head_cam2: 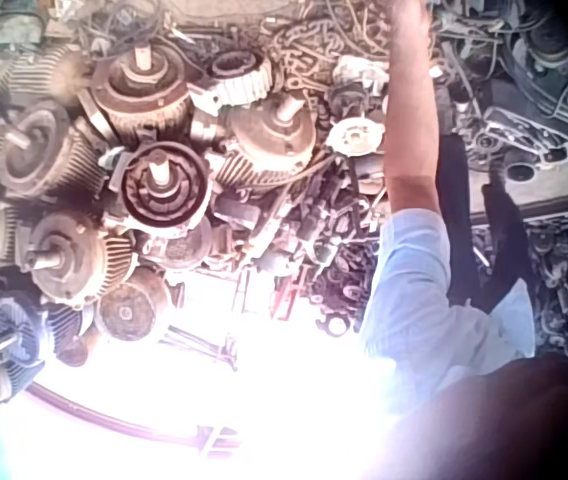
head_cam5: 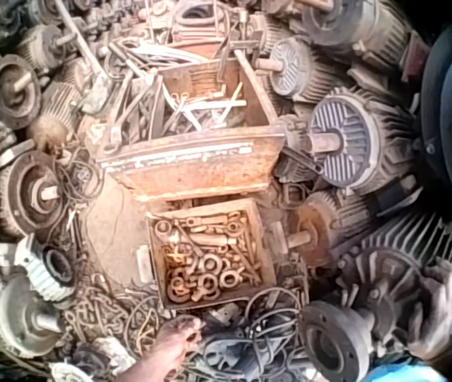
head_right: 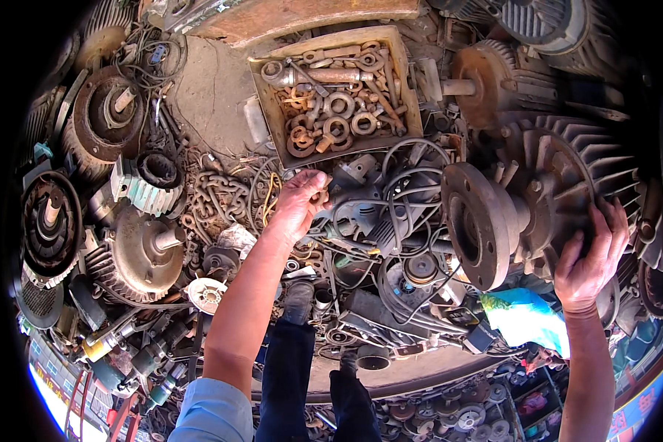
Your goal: The person removes a screw from an electric motor housing using a screwdriver, pulls wiring from the motor with pliers, and searches through a container of rusty metal parts.
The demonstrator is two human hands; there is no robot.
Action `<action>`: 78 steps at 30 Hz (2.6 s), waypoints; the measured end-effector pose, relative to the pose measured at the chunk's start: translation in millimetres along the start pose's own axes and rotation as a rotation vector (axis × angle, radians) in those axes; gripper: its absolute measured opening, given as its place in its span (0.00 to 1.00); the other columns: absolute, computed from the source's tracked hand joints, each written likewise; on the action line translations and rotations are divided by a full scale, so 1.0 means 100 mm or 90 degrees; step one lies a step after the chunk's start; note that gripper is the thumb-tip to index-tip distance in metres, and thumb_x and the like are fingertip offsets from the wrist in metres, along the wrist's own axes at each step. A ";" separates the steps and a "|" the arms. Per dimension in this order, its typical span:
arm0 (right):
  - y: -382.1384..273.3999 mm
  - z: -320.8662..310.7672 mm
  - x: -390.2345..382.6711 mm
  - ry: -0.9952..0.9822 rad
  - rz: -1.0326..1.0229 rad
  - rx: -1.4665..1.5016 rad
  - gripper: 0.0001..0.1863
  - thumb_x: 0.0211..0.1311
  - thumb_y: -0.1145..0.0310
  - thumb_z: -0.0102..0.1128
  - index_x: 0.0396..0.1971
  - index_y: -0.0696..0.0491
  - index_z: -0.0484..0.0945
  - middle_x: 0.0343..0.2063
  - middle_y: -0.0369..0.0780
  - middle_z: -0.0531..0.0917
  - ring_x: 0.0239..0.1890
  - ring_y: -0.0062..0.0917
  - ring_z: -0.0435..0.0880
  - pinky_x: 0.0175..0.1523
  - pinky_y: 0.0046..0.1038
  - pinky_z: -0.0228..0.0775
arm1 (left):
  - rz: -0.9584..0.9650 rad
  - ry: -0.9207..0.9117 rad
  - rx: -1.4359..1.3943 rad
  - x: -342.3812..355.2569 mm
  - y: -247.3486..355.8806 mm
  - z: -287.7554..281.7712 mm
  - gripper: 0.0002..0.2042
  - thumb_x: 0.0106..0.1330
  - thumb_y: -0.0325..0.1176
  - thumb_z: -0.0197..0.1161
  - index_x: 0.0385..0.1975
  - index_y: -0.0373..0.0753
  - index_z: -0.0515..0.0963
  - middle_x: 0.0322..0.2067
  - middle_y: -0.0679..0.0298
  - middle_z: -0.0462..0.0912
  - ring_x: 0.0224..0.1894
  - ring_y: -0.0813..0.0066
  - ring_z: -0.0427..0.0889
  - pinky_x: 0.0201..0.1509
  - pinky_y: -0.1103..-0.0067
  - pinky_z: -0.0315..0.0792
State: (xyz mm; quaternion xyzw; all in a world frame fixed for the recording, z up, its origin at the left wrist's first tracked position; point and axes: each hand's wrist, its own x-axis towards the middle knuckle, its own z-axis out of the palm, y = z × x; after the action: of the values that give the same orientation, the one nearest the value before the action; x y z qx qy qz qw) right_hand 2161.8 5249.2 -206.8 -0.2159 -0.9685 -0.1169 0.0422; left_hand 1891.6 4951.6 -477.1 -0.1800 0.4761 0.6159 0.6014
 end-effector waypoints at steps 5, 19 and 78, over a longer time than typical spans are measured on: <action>-0.01 0.01 0.01 0.003 0.006 0.006 0.22 0.63 0.73 0.49 0.58 0.60 0.72 0.57 0.52 0.74 0.64 0.51 0.70 0.68 0.49 0.59 | 0.005 0.127 0.032 0.05 0.02 0.06 0.05 0.72 0.34 0.63 0.39 0.41 0.79 0.33 0.71 0.81 0.32 0.81 0.77 0.41 0.71 0.79; -0.01 0.00 0.00 -0.010 0.012 0.019 0.23 0.63 0.72 0.50 0.57 0.61 0.72 0.57 0.53 0.73 0.64 0.54 0.68 0.68 0.51 0.58 | 0.709 0.415 1.145 0.96 1.20 0.42 0.26 0.60 0.30 0.60 0.61 0.40 0.73 0.65 0.47 0.67 0.68 0.49 0.65 0.71 0.60 0.60; -0.03 0.04 -0.02 0.023 0.091 0.046 0.26 0.51 0.71 0.60 0.54 0.52 0.74 0.56 0.44 0.74 0.65 0.45 0.68 0.65 0.46 0.62 | 0.220 0.128 1.196 -0.59 -0.18 0.62 0.27 0.56 0.33 0.70 0.55 0.37 0.69 0.46 0.47 0.72 0.49 0.45 0.77 0.53 0.60 0.76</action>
State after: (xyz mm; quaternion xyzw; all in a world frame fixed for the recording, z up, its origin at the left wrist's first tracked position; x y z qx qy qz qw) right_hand 2161.9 5246.8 -211.3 -0.2804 -0.9533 -0.0827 0.0759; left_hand 1942.8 4964.6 -406.5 0.3964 0.8446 0.0443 0.3573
